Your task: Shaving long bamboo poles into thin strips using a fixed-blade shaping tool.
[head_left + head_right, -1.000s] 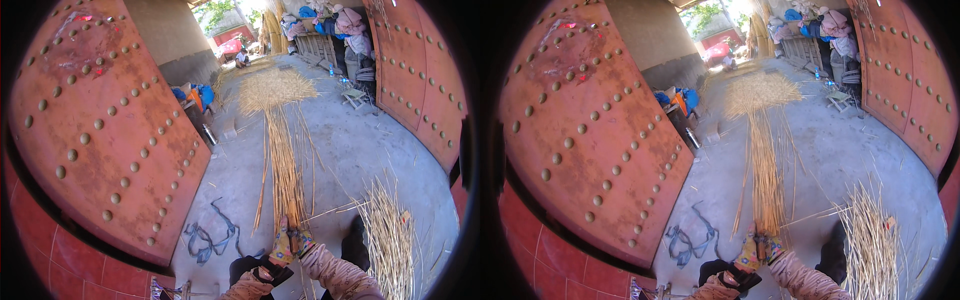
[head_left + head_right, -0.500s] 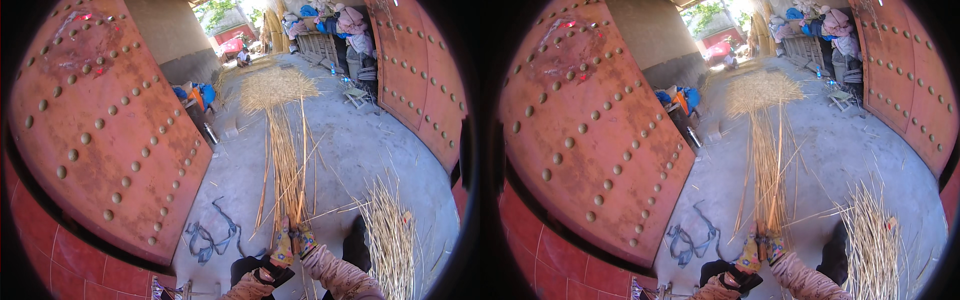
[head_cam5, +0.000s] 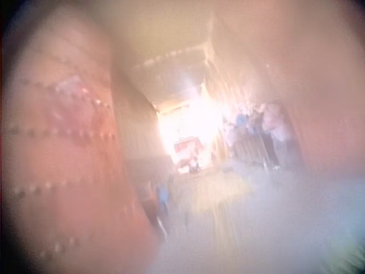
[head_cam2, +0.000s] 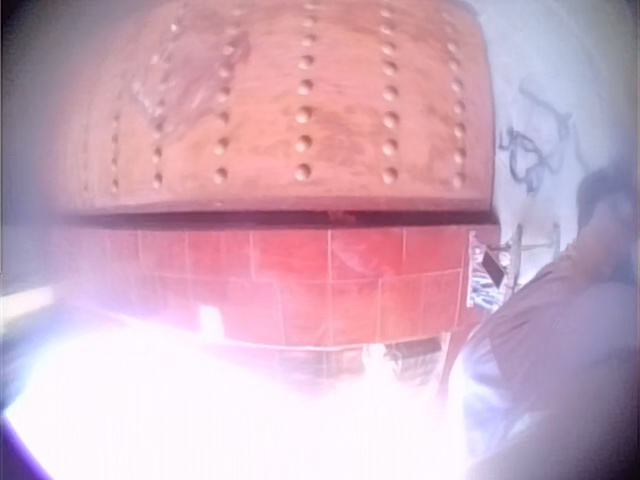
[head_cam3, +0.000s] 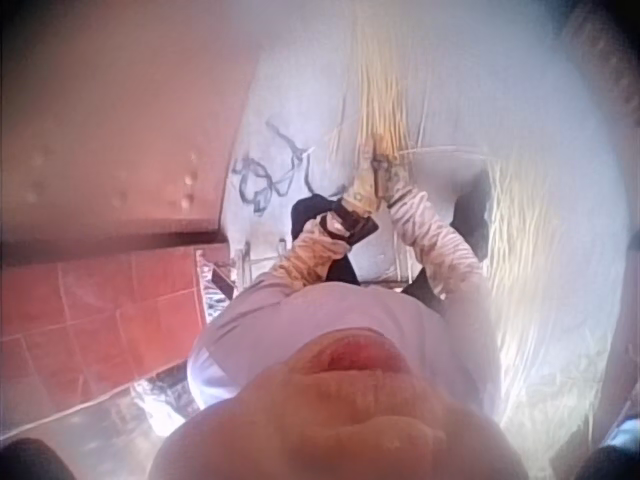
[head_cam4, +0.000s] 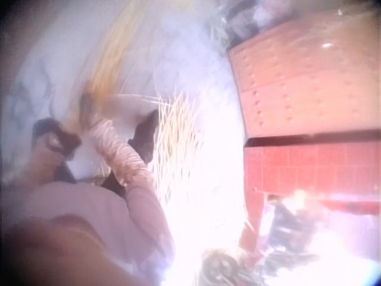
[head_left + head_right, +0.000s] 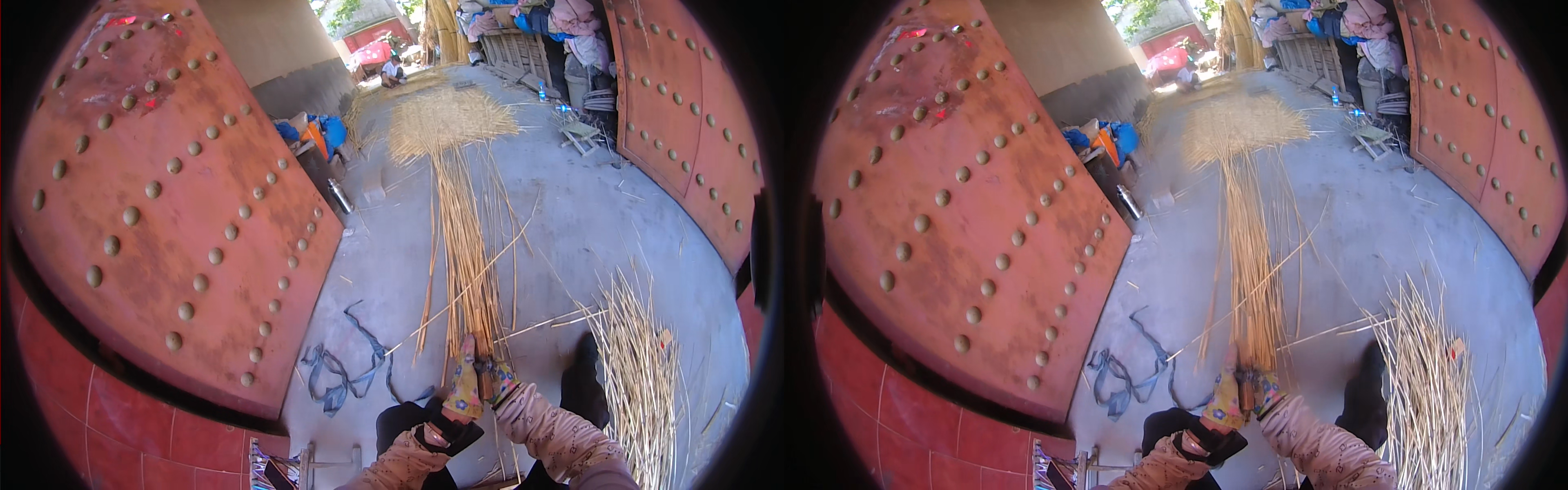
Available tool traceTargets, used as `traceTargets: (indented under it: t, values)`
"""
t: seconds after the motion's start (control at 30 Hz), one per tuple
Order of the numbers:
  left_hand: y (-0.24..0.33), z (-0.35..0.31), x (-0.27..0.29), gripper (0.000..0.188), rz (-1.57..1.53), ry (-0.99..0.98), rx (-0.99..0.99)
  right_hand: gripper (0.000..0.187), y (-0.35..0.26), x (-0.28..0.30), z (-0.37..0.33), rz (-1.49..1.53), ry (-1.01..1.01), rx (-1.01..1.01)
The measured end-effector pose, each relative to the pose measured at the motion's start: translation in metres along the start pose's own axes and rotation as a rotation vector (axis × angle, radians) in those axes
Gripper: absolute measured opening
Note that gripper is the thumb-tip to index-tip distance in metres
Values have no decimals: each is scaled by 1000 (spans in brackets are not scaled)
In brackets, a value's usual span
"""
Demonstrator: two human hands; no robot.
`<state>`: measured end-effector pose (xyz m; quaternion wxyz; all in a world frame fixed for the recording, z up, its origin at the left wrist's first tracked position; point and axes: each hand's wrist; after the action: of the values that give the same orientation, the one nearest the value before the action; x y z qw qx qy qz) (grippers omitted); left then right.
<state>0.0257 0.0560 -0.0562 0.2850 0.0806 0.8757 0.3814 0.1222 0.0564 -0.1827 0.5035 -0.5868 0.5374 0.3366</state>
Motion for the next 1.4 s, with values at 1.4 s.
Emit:
traceTargets:
  t: [1.4]
  values:
    - [101,-66,86,46,-483,321,116,24,77,73,188,-294,373,-78]
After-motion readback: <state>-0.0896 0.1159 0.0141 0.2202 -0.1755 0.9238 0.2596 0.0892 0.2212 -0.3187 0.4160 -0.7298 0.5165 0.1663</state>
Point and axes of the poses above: each hand's wrist, its own z-axis towards the middle knuckle, its own x-axis out of the back of the hand, y = z × x, and after that the axes turned 14 degrees about z, right-handed
